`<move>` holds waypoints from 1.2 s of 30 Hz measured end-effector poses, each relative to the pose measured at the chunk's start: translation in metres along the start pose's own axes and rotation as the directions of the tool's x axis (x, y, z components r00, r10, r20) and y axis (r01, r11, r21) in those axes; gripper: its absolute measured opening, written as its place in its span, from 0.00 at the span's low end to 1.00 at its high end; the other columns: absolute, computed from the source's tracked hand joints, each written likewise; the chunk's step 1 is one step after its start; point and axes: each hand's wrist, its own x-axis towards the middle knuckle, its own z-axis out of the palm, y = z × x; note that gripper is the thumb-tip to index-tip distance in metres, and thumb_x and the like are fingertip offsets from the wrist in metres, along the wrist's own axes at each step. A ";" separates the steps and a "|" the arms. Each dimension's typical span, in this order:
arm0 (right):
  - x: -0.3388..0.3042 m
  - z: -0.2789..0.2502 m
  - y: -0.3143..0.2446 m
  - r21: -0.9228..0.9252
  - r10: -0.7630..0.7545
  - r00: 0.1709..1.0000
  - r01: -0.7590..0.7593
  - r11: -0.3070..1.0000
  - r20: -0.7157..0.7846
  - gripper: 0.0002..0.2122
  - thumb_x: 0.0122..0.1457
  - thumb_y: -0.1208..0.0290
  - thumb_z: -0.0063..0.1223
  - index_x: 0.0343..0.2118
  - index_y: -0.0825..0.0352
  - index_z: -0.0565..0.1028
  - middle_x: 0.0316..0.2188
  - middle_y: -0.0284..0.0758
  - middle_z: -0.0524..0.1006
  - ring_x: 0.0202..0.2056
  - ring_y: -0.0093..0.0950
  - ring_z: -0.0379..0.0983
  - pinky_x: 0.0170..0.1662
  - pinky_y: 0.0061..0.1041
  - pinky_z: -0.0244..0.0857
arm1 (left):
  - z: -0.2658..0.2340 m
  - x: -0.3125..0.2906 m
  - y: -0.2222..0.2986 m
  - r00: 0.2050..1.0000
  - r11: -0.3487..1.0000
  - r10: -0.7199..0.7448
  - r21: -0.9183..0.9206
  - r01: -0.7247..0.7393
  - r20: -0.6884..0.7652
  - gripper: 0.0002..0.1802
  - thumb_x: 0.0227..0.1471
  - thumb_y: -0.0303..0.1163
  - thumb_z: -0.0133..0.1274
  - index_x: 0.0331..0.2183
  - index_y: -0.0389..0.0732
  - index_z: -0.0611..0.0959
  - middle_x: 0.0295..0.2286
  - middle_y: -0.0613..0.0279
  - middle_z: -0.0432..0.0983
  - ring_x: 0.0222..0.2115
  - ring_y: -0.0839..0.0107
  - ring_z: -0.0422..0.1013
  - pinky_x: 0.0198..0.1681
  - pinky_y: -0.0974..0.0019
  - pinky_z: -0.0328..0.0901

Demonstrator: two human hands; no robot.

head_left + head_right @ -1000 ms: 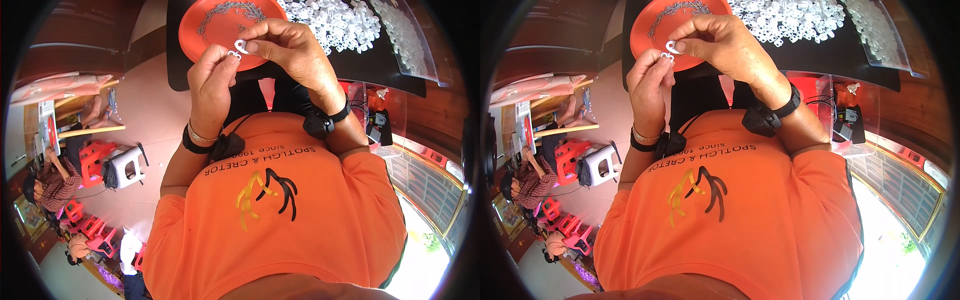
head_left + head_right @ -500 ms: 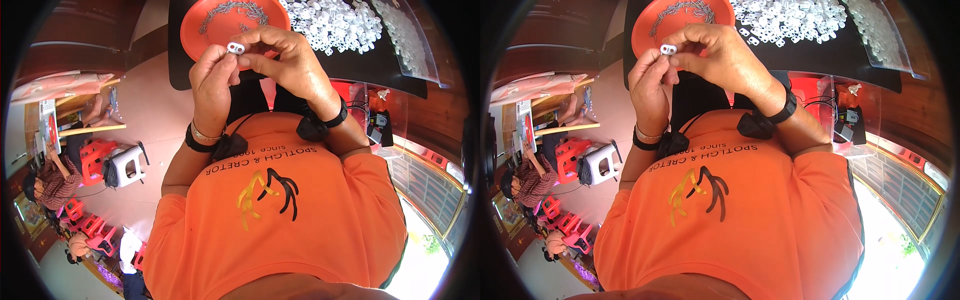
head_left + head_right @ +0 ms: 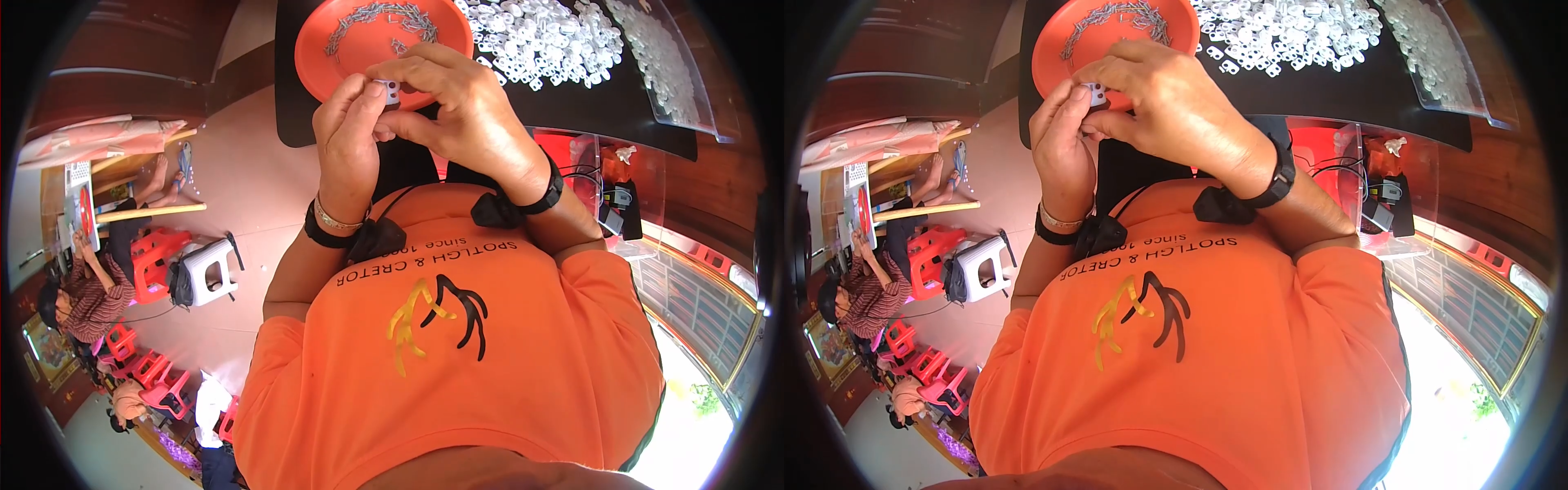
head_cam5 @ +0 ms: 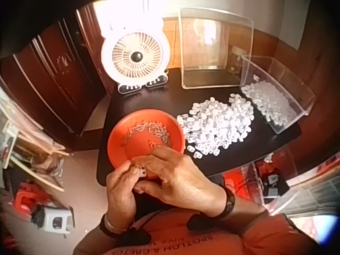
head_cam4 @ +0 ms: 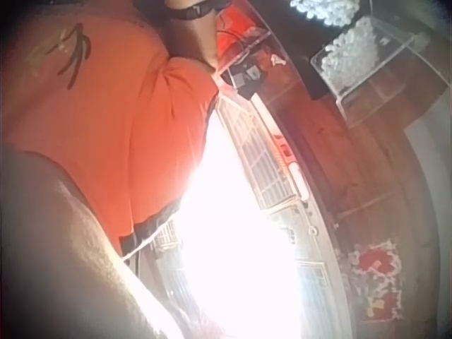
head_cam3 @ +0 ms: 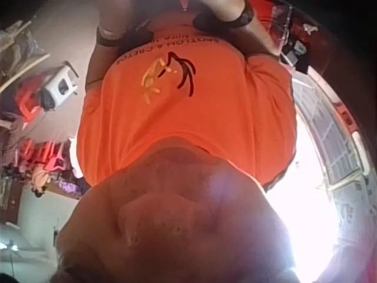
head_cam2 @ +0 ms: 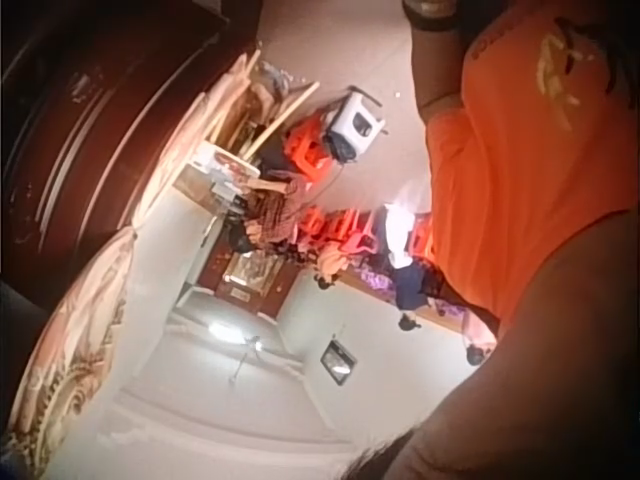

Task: The recorder is manually assembling small white plastic components by inserting metal pins into them at a workspace.

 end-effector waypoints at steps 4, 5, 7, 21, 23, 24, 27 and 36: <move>0.000 0.006 0.003 -0.120 -0.048 0.999 0.046 0.992 -0.020 0.13 0.41 0.73 0.62 0.33 0.67 0.75 0.28 0.36 0.76 0.30 0.34 0.74 0.31 0.28 0.69 | 0.005 -0.001 0.002 0.999 1.000 -0.009 0.010 0.010 -0.037 0.14 0.56 0.36 0.46 0.26 0.34 0.76 0.17 0.68 0.70 0.18 0.83 0.61 0.22 0.79 0.55; 0.000 0.006 0.003 -0.107 -0.050 0.999 0.048 0.993 -0.010 0.12 0.43 0.73 0.61 0.33 0.67 0.75 0.27 0.36 0.75 0.30 0.34 0.74 0.30 0.29 0.69 | 0.002 0.000 -0.001 0.999 1.000 0.003 0.016 -0.003 -0.041 0.15 0.55 0.36 0.46 0.26 0.34 0.76 0.17 0.68 0.70 0.18 0.83 0.62 0.22 0.78 0.55; 0.000 0.006 0.004 -0.093 -0.051 0.999 0.051 0.994 0.001 0.11 0.44 0.73 0.60 0.32 0.67 0.75 0.26 0.37 0.75 0.29 0.34 0.73 0.30 0.29 0.68 | -0.002 0.001 -0.004 0.999 1.000 0.015 0.023 -0.014 -0.047 0.16 0.55 0.37 0.46 0.25 0.34 0.76 0.17 0.68 0.70 0.18 0.82 0.62 0.22 0.78 0.55; -0.006 0.000 0.016 -0.067 -0.109 0.991 0.114 0.991 0.079 0.08 0.46 0.72 0.60 0.30 0.65 0.76 0.22 0.34 0.76 0.25 0.33 0.75 0.26 0.27 0.69 | -0.002 -0.003 -0.010 0.997 0.990 0.077 0.117 -0.078 0.015 0.15 0.56 0.32 0.42 0.23 0.33 0.75 0.17 0.68 0.68 0.18 0.81 0.59 0.22 0.76 0.54; -0.007 -0.003 0.015 -0.127 -0.089 0.991 0.102 0.987 0.101 0.08 0.47 0.71 0.59 0.30 0.65 0.76 0.22 0.33 0.75 0.25 0.32 0.74 0.27 0.27 0.69 | 0.001 -0.004 -0.005 0.995 0.985 0.083 0.149 -0.090 0.053 0.16 0.56 0.33 0.41 0.23 0.33 0.74 0.17 0.68 0.66 0.18 0.81 0.59 0.23 0.76 0.54; -0.007 -0.005 0.015 -0.100 -0.087 0.992 0.096 0.990 0.088 0.08 0.47 0.71 0.60 0.30 0.65 0.76 0.23 0.33 0.75 0.26 0.32 0.74 0.27 0.27 0.70 | 0.002 -0.003 -0.007 0.993 0.983 0.095 0.149 -0.103 0.064 0.16 0.56 0.33 0.41 0.22 0.33 0.74 0.16 0.68 0.66 0.18 0.81 0.59 0.23 0.76 0.53; -0.008 -0.023 0.015 -0.084 -0.097 0.995 0.097 0.992 0.008 0.08 0.46 0.73 0.60 0.30 0.64 0.75 0.25 0.34 0.76 0.27 0.33 0.75 0.30 0.28 0.70 | 0.004 -0.001 -0.007 0.986 0.981 0.119 0.143 -0.135 0.114 0.14 0.56 0.32 0.42 0.24 0.32 0.74 0.16 0.68 0.63 0.19 0.81 0.58 0.24 0.76 0.53; 0.025 -0.243 0.079 -0.749 -0.129 0.819 -0.433 0.501 -0.559 0.11 0.49 0.73 0.56 0.37 0.68 0.77 0.28 0.44 0.78 0.31 0.36 0.76 0.33 0.28 0.67 | -0.022 -0.002 0.005 0.994 0.992 0.102 0.077 -0.098 -0.048 0.10 0.54 0.27 0.44 0.30 0.30 0.77 0.18 0.66 0.66 0.21 0.79 0.60 0.28 0.76 0.55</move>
